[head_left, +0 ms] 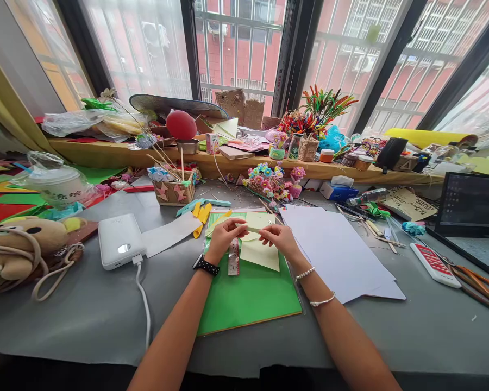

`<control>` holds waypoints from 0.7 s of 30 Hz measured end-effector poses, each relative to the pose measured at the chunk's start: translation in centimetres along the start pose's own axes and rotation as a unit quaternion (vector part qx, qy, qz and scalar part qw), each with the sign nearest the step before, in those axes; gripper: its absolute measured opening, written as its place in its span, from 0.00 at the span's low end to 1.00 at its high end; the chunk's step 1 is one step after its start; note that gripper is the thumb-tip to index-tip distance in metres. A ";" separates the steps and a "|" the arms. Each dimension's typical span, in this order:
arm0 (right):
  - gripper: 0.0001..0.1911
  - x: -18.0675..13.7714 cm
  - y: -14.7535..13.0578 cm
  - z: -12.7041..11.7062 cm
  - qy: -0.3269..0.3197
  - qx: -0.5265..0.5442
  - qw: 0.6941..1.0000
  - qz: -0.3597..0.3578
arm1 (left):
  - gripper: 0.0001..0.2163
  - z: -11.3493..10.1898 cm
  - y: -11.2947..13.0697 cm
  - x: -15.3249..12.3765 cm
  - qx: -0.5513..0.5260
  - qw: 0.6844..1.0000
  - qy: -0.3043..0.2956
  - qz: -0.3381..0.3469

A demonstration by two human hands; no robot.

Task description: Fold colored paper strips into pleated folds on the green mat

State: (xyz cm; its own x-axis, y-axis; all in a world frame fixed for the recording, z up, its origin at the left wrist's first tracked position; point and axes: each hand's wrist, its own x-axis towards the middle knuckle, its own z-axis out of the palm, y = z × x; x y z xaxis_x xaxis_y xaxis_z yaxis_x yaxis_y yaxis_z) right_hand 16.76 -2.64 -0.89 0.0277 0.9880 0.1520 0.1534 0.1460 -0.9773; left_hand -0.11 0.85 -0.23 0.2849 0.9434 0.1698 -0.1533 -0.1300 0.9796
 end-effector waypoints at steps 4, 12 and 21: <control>0.12 -0.4 -0.4 0.3 -0.060 0.023 0.998 0.017 | 0.17 -0.1 0.6 -0.1 -0.030 0.999 -0.002 -0.010; 0.12 -0.8 -0.6 0.5 -0.117 0.118 0.984 0.058 | 0.13 -0.2 0.5 -0.3 -0.037 0.992 -0.105 -0.051; 0.12 -1.2 -1.2 0.8 -0.206 0.106 0.970 0.068 | 0.14 -0.4 0.5 -0.4 -0.076 0.985 -0.133 -0.077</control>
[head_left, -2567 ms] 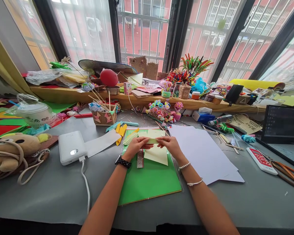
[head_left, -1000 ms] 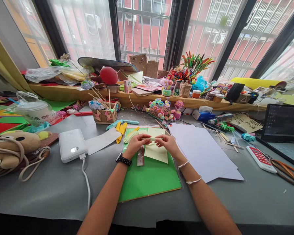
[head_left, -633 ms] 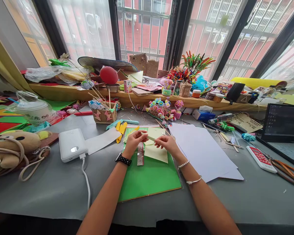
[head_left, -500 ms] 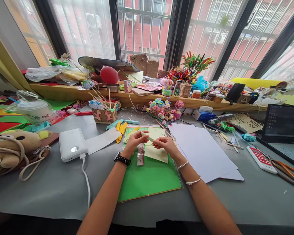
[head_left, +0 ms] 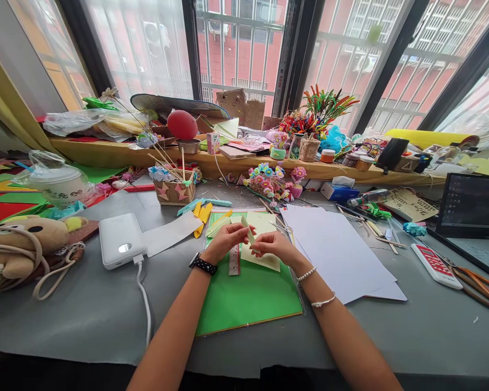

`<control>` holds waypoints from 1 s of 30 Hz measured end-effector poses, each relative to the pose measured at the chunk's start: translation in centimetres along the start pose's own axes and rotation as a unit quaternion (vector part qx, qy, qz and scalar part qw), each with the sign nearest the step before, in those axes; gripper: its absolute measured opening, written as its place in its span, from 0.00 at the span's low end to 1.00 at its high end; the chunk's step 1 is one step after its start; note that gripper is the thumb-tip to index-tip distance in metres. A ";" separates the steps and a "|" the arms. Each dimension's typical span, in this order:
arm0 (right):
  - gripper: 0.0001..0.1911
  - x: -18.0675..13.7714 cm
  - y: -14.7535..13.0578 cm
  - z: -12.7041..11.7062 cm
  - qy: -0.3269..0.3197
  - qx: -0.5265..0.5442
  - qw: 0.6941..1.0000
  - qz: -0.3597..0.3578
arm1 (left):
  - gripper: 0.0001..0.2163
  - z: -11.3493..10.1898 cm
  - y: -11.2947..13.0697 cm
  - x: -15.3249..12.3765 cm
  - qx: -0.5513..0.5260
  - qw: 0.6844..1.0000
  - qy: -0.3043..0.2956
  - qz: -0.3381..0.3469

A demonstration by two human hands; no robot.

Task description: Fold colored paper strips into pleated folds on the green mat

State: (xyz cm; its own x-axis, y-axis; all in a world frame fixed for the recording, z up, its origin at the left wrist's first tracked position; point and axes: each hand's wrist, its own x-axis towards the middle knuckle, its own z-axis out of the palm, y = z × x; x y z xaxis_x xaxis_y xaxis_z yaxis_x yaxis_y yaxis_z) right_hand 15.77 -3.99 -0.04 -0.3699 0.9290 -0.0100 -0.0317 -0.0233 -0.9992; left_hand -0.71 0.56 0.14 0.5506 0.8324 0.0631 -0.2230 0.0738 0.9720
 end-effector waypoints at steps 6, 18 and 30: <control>0.11 -0.3 -0.4 0.1 -0.028 0.001 1.000 0.004 | 0.15 0.1 0.1 -0.1 -0.022 0.999 -0.030 -0.009; 0.17 0.2 0.4 -0.2 -0.024 0.017 1.000 0.008 | 0.12 0.3 0.4 0.0 0.033 0.998 0.053 0.004; 0.15 0.0 0.3 0.1 -0.030 0.051 0.998 0.020 | 0.13 0.5 0.4 -0.1 0.023 0.999 0.044 0.002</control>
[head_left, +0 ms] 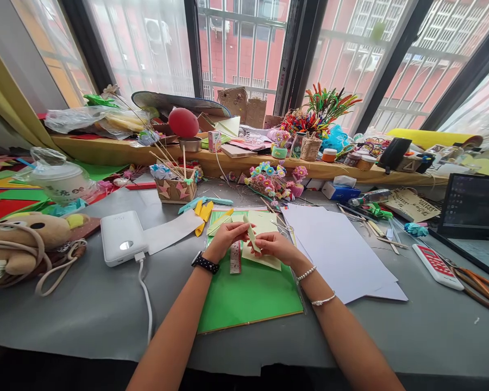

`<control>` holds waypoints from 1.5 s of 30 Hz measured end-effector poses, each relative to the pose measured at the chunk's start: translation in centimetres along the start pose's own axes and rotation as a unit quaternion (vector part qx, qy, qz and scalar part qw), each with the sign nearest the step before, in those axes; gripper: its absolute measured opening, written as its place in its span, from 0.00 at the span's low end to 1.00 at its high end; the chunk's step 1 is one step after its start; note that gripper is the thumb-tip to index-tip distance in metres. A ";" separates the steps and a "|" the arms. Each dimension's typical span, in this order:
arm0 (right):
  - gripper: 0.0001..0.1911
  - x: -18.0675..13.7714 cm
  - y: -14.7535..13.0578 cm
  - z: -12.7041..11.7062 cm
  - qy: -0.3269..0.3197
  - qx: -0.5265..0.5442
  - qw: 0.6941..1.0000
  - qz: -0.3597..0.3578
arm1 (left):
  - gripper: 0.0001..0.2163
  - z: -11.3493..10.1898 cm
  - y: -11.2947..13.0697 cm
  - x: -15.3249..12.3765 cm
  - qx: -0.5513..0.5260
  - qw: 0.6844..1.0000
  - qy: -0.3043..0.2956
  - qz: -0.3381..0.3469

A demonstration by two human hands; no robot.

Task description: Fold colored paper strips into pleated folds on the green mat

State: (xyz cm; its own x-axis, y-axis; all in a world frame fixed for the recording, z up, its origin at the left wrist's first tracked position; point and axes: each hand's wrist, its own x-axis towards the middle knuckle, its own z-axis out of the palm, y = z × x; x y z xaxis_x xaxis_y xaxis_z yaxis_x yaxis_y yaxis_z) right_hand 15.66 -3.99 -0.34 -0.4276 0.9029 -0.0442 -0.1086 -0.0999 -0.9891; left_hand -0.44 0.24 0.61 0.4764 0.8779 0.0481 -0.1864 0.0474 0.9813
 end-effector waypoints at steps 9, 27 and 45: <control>0.15 0.0 -0.2 0.2 0.031 -0.025 0.999 0.002 | 0.14 0.0 0.0 0.0 0.023 1.000 0.017 0.007; 0.11 0.6 0.0 -0.6 0.242 -0.098 0.960 -0.099 | 0.11 -0.3 -0.6 0.4 0.028 0.998 0.044 0.039; 0.12 0.7 0.2 -0.6 0.321 -0.008 0.938 -0.133 | 0.12 0.2 -1.1 0.6 0.072 0.990 0.072 0.102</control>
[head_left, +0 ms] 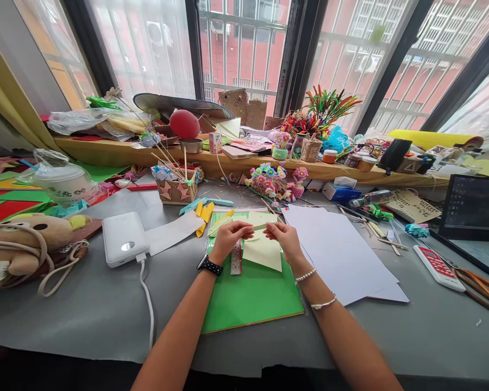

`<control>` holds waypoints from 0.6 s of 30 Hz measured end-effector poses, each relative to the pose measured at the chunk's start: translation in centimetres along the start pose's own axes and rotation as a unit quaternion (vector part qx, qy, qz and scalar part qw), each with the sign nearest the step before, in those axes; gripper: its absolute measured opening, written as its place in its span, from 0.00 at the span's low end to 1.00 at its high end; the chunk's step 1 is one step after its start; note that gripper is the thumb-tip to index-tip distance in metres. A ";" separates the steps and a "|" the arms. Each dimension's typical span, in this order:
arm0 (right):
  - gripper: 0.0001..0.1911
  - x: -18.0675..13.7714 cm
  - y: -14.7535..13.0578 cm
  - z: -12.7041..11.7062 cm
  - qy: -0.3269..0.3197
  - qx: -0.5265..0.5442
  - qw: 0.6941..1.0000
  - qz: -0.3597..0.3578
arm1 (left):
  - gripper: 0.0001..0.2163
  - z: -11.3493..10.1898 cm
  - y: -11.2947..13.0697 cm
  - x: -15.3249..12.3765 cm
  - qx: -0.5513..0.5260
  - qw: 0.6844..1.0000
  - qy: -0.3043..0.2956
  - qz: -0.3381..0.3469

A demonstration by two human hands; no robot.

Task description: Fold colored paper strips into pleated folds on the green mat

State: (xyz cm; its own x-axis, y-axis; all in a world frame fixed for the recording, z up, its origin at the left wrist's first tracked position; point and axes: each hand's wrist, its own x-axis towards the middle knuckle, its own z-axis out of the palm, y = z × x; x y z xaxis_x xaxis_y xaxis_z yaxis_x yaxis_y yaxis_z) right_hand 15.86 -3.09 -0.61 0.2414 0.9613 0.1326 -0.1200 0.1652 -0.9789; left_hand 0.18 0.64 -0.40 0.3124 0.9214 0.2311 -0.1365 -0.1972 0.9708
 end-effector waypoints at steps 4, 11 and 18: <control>0.12 0.2 0.1 -0.3 0.020 0.017 0.999 0.019 | 0.16 -0.1 -0.2 0.0 0.021 0.999 -0.037 0.017; 0.11 0.2 0.0 -0.3 0.011 0.029 0.999 0.028 | 0.13 0.0 0.2 -0.1 0.033 0.999 -0.007 0.016; 0.11 0.2 -0.1 -0.3 0.003 0.031 0.999 0.033 | 0.11 0.2 0.4 -0.2 -0.001 1.000 0.003 -0.001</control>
State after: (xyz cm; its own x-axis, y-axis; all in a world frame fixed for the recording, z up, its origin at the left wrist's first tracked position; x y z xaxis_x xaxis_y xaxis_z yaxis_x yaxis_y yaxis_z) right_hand 16.23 -3.00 -0.52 0.2361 0.9695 0.0663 -0.1960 0.1143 -0.9739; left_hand 0.25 0.32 -0.03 0.3075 0.9236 0.2290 -0.1379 -0.1949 0.9711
